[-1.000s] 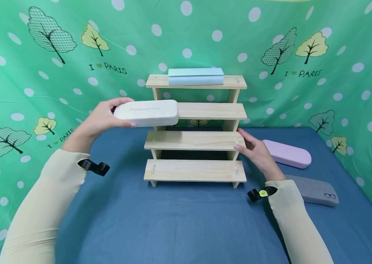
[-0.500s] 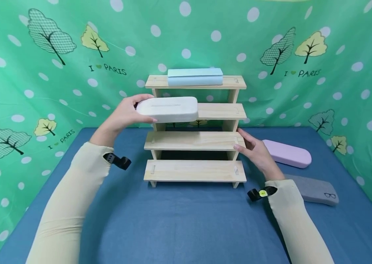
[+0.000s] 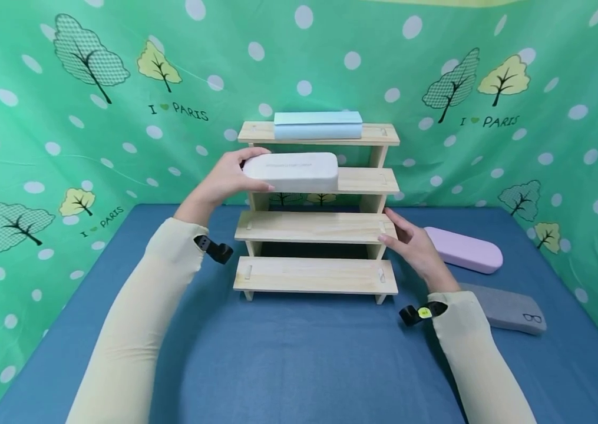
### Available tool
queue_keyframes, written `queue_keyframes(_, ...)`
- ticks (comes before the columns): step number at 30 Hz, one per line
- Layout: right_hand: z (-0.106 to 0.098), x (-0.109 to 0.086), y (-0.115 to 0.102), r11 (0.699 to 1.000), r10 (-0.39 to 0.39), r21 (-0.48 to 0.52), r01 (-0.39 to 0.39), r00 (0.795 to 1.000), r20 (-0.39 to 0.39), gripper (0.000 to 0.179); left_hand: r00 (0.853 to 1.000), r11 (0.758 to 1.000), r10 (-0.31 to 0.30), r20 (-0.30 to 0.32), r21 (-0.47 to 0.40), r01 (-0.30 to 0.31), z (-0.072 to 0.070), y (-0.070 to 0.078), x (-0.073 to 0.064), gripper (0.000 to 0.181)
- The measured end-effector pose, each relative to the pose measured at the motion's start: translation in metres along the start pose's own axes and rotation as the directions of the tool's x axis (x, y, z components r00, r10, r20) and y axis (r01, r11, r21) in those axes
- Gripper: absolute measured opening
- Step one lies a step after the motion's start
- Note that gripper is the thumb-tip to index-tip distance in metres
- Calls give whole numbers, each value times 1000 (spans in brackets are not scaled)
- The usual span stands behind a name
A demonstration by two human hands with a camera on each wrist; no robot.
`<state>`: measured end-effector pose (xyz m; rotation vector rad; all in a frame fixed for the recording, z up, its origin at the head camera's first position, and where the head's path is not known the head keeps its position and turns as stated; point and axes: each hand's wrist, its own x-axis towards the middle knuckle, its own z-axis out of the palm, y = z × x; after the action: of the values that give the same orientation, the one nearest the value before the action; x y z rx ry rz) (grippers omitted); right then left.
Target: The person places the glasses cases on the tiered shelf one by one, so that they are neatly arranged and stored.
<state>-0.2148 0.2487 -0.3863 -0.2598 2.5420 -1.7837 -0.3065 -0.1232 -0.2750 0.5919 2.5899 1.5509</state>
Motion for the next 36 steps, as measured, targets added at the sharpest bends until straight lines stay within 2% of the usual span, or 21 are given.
queue_keyframes(9, -2, -2, 1, 1000, -9, -6, 9, 1000, -10, 74, 999, 997, 39, 10, 70, -40, 15, 8, 16, 71)
queue_keyframes(17, -3, -1, 2, 1000, 5, -11, -5, 1000, -9, 76, 998, 998, 55, 42, 23, -56, 26, 9, 27, 70)
queue_keyframes(36, -1, 0, 3, 1000, -18, -16, 18, 1000, -8, 75, 997, 998, 60, 42, 19, -61, 37, 8, 36, 70)
